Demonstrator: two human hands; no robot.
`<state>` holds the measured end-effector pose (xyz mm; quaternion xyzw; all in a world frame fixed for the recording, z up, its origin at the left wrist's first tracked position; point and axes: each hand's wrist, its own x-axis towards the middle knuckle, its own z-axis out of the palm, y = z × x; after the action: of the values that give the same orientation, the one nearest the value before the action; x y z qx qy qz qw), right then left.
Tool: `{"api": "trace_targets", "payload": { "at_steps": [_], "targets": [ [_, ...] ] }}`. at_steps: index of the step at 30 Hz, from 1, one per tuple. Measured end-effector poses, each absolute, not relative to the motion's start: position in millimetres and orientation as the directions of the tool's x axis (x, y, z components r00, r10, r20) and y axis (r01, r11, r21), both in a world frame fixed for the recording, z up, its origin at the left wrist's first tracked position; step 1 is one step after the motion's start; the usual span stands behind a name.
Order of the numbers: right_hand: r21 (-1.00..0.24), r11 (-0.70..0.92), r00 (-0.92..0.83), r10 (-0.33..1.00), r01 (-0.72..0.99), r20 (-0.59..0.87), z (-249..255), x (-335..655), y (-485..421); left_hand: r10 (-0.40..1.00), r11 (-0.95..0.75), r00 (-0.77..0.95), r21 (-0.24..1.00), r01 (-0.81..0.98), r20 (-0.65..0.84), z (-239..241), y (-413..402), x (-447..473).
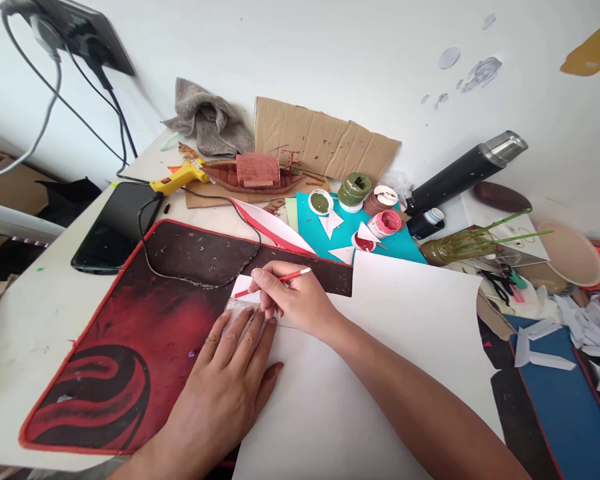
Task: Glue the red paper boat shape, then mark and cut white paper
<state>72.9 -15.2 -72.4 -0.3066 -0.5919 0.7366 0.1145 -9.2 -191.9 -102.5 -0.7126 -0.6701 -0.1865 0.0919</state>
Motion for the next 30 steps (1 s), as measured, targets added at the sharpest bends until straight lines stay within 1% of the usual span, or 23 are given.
{"api": "trace_targets", "payload": {
  "at_steps": [18, 30],
  "targets": [
    [-0.958, -0.227, -0.787, 0.553, 0.174, -0.274, -74.0, 93.9, -9.9, 0.924, -0.094, 0.039, 0.127, 0.987, 0.38, -103.2, -192.3, -10.3],
    [-0.948, -0.173, -0.73, 0.606, 0.267, -0.316, -61.2, 123.2, -4.6, 0.933, -0.1, 0.05, 0.123, 0.987, 0.357, -105.5, -193.8, -12.5]
  ]
}}
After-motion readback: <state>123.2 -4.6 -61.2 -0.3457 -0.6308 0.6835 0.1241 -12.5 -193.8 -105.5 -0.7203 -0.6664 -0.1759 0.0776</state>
